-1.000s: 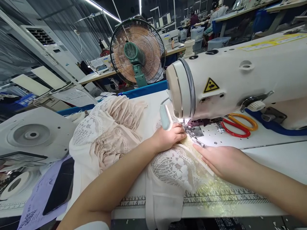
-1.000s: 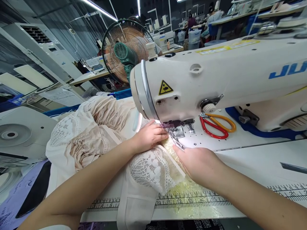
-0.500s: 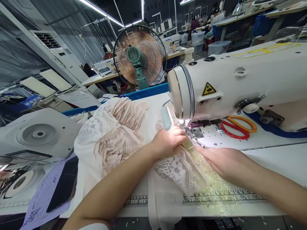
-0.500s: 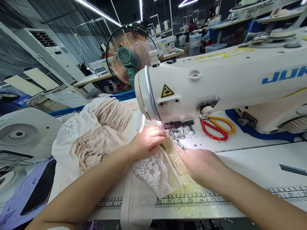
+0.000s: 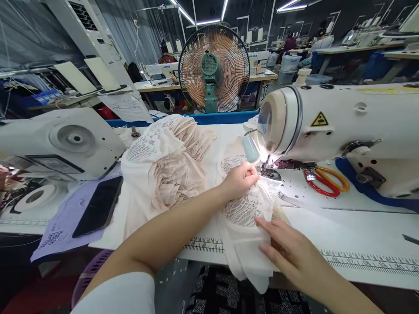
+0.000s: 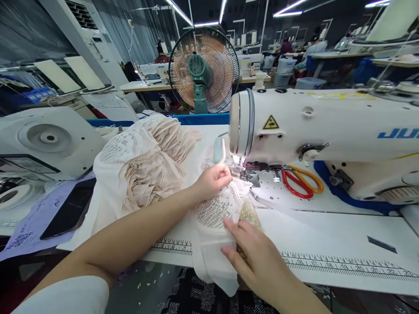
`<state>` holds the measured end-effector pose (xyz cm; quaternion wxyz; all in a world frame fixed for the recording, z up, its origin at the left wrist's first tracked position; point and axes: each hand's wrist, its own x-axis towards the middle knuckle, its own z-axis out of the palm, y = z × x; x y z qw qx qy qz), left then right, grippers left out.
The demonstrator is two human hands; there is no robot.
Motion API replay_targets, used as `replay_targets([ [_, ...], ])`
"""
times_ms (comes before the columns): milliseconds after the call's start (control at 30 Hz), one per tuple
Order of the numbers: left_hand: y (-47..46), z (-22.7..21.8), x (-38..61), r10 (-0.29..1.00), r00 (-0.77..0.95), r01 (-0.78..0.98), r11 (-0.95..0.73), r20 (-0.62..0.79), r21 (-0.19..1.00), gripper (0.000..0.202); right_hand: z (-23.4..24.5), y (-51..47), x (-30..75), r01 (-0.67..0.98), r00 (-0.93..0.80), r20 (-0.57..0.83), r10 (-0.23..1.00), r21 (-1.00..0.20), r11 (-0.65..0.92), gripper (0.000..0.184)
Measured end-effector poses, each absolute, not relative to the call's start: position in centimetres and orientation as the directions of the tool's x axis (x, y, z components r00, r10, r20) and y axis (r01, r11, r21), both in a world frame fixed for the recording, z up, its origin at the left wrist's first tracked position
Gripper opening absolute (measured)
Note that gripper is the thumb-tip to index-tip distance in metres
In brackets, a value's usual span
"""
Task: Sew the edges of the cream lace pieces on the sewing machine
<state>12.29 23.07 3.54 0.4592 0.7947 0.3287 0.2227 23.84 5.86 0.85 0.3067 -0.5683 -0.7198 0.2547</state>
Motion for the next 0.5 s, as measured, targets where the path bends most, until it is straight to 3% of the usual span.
replay_targets([
  [67,22.7,3.5,12.1,0.701,0.710,0.457,-0.525,0.060,0.718,0.007,0.6,6.6,23.7,0.673,-0.096,0.168,0.981,-0.715,0.188,0.033],
  [167,22.0,3.8,11.6,0.579,0.812,0.577,-0.780,-0.069,0.241,0.019,0.3,7.3,24.7,0.713,0.030,0.192,0.981,-0.692,0.114,0.032],
  [200,21.7,3.9,11.5,0.563,0.817,0.577,-0.805,-0.125,0.142,0.021,0.1,7.4,25.1,0.733,0.053,0.189,0.981,-0.674,0.090,0.031],
  [233,21.4,4.0,11.4,0.557,0.813,0.576,-0.811,-0.166,0.099,0.024,0.0,7.5,25.6,0.751,0.059,0.184,0.981,-0.655,0.078,0.031],
  [400,20.6,4.1,12.0,0.643,0.729,0.679,-0.723,-0.235,0.129,0.035,-0.4,7.5,26.3,0.831,0.032,0.157,0.987,-0.552,0.061,0.038],
  [500,21.1,3.9,12.7,0.612,0.757,0.643,-0.760,-0.229,0.093,0.035,-0.2,8.0,26.3,0.870,0.070,0.169,0.983,-0.493,0.023,0.041],
])
